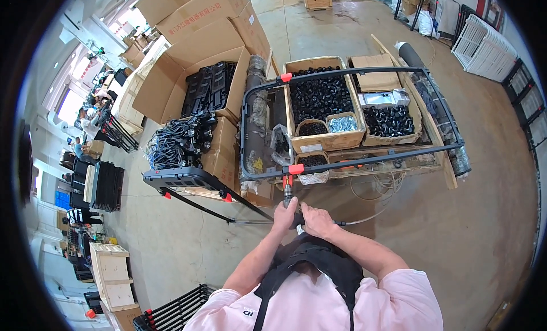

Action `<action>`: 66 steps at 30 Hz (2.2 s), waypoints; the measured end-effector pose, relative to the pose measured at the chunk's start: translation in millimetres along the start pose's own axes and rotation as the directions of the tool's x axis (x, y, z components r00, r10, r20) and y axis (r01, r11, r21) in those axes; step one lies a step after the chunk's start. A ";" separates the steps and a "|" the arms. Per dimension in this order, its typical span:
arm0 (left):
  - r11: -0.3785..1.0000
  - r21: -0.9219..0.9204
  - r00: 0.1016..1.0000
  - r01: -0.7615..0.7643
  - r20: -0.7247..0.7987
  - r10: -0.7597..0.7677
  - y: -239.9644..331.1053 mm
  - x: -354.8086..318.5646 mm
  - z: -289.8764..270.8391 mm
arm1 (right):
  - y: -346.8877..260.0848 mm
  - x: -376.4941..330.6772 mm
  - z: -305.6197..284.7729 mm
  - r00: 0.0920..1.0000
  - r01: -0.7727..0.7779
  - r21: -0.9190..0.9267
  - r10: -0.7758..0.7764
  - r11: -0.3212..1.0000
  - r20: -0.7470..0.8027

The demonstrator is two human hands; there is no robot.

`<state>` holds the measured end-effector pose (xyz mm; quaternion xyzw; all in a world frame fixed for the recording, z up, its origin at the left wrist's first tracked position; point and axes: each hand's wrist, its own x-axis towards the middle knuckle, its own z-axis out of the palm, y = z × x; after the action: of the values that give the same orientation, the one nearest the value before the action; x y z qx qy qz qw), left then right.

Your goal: Assembling plastic components and wiring onto a lawnmower handle frame.

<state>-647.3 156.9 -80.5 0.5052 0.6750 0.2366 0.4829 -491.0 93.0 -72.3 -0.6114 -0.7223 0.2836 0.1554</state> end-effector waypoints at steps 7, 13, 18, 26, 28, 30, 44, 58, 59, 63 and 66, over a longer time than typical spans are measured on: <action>0.999 0.046 1.000 -0.010 0.001 0.010 -8.6 13.9 2.5 | 3.0 7.0 1.1 0.999 0.024 0.010 -0.024 1.000 -0.043; 0.997 0.073 1.000 0.007 -0.004 -0.007 -7.1 19.9 3.7 | 2.8 7.5 0.0 0.999 0.022 0.012 -0.021 1.000 -0.038; 0.994 0.102 0.999 0.029 -0.027 -0.027 0.4 13.8 4.9 | -2.9 4.8 -2.1 0.990 0.105 0.003 -0.104 0.994 -0.095; 0.999 0.052 1.000 0.016 -0.005 -0.016 -15.8 14.2 5.0 | -5.9 0.0 4.1 0.992 0.084 0.044 -0.079 0.995 -0.094; 0.998 0.059 1.000 0.024 0.009 -0.025 -16.1 12.5 4.8 | -4.6 -0.5 5.6 0.992 0.079 0.034 -0.075 0.996 -0.096; 0.997 0.068 0.999 0.032 0.026 -0.033 -12.8 8.3 5.1 | -4.2 -3.7 5.8 0.994 0.072 0.035 -0.068 0.997 -0.087; 0.997 -0.059 0.998 0.040 0.057 -0.037 -35.3 -17.3 12.1 | -2.8 -31.6 11.9 0.997 0.076 -0.007 -0.076 0.997 -0.033; 0.995 -0.054 0.994 -0.084 0.069 0.088 -20.1 -7.1 40.0 | 21.2 -32.6 -3.5 0.993 0.004 -0.031 -0.007 1.000 -0.122; 0.995 -0.051 0.994 -0.085 0.070 0.089 -18.7 -6.6 39.9 | 22.1 -32.3 -3.9 0.995 0.005 -0.037 -0.009 0.999 -0.102; 0.998 0.013 0.995 -0.058 0.087 0.056 -10.4 -9.0 38.3 | 30.3 -31.4 2.4 0.998 -0.024 -0.003 0.024 1.000 -0.064; 0.998 0.047 0.996 -0.043 0.077 0.039 -12.5 -4.7 35.6 | 20.8 -29.6 -3.8 0.999 -0.030 0.003 0.030 1.000 -0.039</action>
<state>-621.1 141.9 -103.7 0.5390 0.6513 0.2107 0.4908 -466.2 67.0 -78.1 -0.6275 -0.7094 0.2747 0.1661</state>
